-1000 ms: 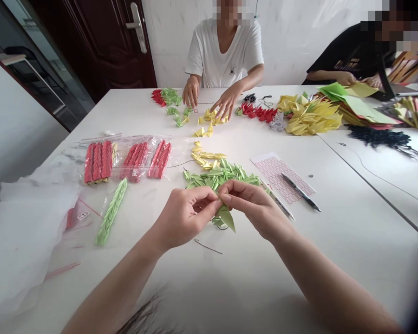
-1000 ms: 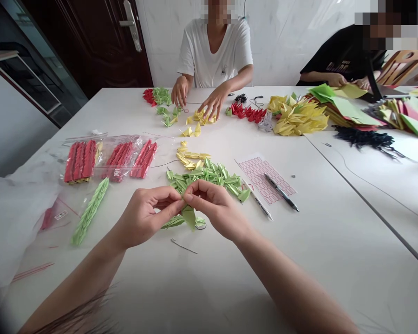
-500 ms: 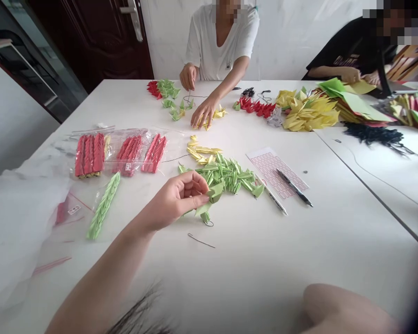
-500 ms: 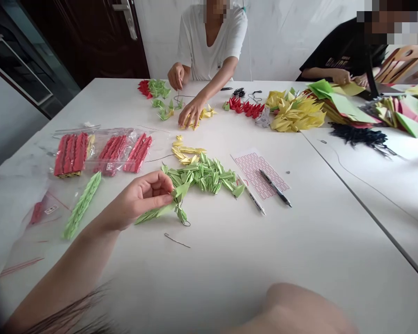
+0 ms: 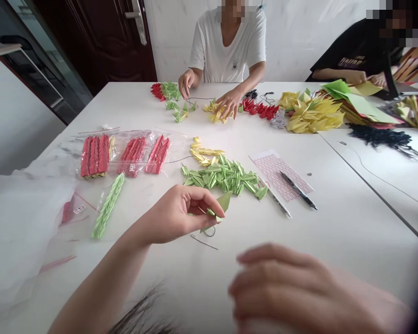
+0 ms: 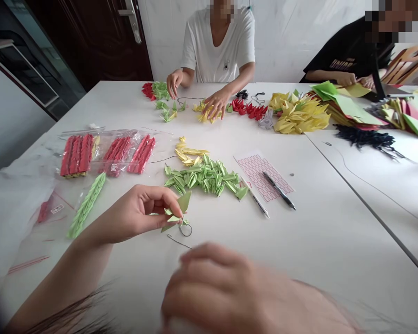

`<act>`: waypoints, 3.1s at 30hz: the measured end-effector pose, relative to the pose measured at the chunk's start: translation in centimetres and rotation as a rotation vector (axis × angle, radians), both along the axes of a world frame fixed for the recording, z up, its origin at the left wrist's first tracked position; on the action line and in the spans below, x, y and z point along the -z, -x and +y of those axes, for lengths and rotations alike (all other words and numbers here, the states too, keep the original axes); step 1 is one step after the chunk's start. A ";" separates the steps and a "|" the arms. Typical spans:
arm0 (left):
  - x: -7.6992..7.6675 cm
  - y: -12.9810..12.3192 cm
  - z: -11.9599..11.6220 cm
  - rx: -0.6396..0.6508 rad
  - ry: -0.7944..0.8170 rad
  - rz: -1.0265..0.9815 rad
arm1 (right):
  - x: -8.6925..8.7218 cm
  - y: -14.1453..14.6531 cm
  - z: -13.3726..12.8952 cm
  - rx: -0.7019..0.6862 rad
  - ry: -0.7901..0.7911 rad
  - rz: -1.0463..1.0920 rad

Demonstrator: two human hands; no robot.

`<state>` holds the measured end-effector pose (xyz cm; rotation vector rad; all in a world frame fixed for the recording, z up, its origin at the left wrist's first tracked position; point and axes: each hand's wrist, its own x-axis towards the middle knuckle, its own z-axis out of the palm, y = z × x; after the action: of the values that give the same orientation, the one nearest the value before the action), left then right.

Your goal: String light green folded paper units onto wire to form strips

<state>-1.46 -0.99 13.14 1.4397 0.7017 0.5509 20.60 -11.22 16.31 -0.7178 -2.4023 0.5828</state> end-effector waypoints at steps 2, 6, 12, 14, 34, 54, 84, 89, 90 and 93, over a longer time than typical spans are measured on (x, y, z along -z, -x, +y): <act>0.0 0.0 -0.1 -0.003 0.041 0.009 | -0.7 0.9 1.4 0.117 -0.034 -0.068; -0.1 0.2 -0.1 0.004 0.056 0.045 | -0.2 1.2 3.5 0.402 -0.162 -0.056; -0.1 0.2 0.0 0.013 0.068 0.031 | 0.7 1.1 4.5 0.337 -0.066 -0.077; -0.1 0.1 0.0 0.021 0.071 0.038 | 0.7 1.2 4.6 0.315 -0.039 -0.067; 0.6 0.2 1.2 0.172 0.238 -0.091 | 1.0 0.9 5.6 0.272 0.081 -0.035; 0.3 0.1 0.4 0.054 -0.392 -0.009 | 1.3 0.6 6.6 0.408 0.135 0.039; 0.2 0.3 0.7 0.091 -0.143 0.054 | 2.0 0.2 7.6 0.516 0.338 -0.040; 0.7 0.0 0.9 -0.174 -0.213 0.143 | 4.0 1.3 8.6 0.487 0.673 0.256; 1.0 0.0 1.0 -0.238 -0.242 0.180 | 4.5 1.6 8.9 0.435 0.808 0.318; 1.7 0.3 1.7 -0.348 -0.308 0.323 | 5.8 2.4 9.7 0.303 1.087 0.388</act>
<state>-1.75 0.68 11.44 1.7264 1.1771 0.7260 18.22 -1.50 10.52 -1.2093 -1.4426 1.7273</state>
